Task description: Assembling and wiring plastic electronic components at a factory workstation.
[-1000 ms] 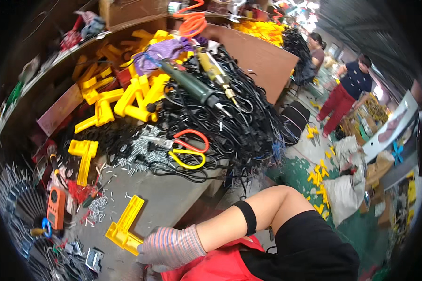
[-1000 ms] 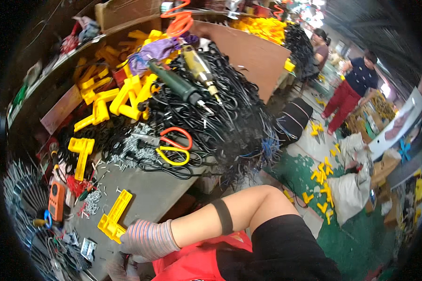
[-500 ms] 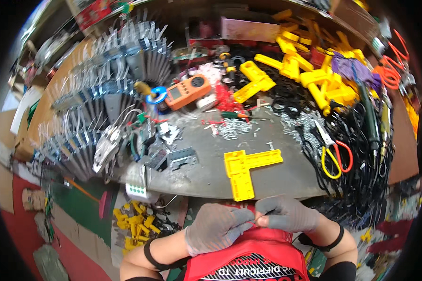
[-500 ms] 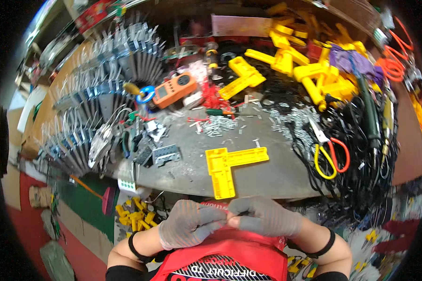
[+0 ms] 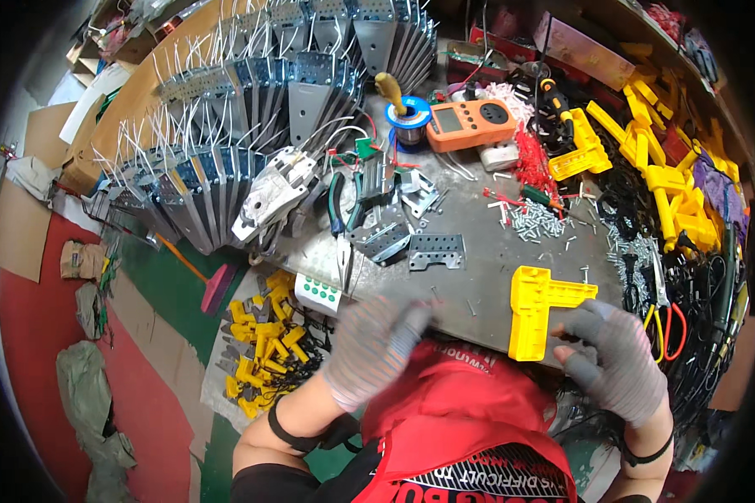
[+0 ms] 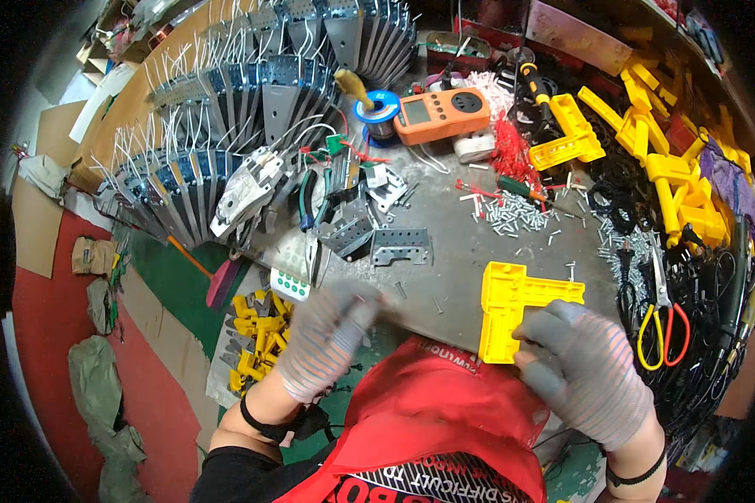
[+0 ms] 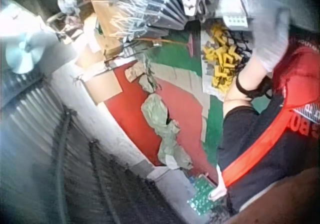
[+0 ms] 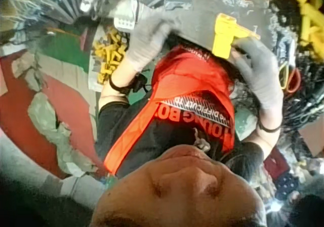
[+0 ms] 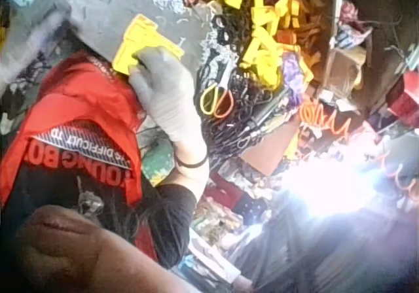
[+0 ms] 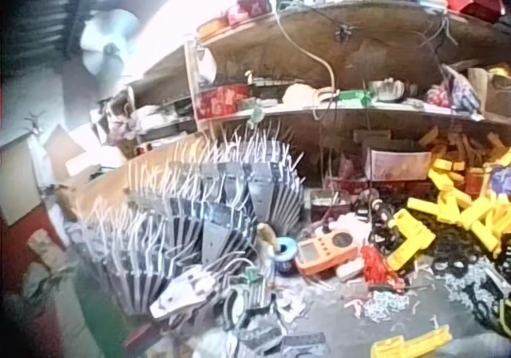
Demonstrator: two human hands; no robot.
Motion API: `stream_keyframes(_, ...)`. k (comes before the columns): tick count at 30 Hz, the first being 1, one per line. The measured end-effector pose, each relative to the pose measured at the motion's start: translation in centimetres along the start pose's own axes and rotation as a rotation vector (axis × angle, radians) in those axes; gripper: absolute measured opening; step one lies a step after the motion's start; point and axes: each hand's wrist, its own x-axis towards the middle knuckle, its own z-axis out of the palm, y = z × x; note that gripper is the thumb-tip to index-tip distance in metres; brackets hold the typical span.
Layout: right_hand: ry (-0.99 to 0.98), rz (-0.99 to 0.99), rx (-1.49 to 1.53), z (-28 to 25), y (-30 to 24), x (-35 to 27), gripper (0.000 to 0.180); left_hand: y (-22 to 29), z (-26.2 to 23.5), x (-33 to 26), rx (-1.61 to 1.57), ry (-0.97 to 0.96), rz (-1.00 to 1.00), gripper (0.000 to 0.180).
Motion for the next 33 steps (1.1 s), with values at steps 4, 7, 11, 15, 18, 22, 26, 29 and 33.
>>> stream_keyframes(4, -0.013, -0.195, 0.001, 1.0, -2.0, 1.9, 0.02, -3.7, -2.7, 1.4, 0.439, 0.378, -0.125, 0.02)
stream_keyframes(7, -0.02, -0.273, 0.003, 1.6, -2.7, 2.8, 0.02, -5.1, -3.0, 2.4, 0.624, 0.194, -0.355, 0.028)
stream_keyframes(11, -0.06, -0.28, 0.024, 3.5, -2.0, 2.4, 0.02, -5.7, -4.3, 3.2, 0.615, 0.105, -0.415, 0.033)
stream_keyframes(15, -0.117, -0.216, 0.06, 3.8, -1.3, 1.4, 0.019, -7.1, -5.6, 1.8, 0.455, 0.165, -0.403, 0.031)
stream_keyframes(18, -0.069, -0.138, 0.1, 4.4, -0.2, 0.0, 0.018, -5.9, -6.4, 0.5, -0.388, 0.2, -0.67, 0.027)
stream_keyframes(22, -0.033, -0.149, -0.027, 4.1, -0.3, -1.4, 0.028, 0.2, -4.8, -1.9, -0.285, 0.286, -0.571, 0.022)
stream_keyframes(26, 0.241, -0.598, -0.281, 7.2, -3.0, 0.1, 0.04, 8.5, -2.1, -6.9, -0.58, 0.275, -0.395, 0.035)
stream_keyframes(29, 0.869, -0.761, -0.132, 13.0, -1.6, 0.7, 0.02, 5.5, -2.1, -6.0, -0.628, -0.406, -0.411, 0.053)
stream_keyframes(33, 0.641, -0.771, -0.206, 8.9, 1.3, -3.3, 0.063, 8.1, 0.5, -3.6, -0.696, -0.604, -0.565, 0.055)
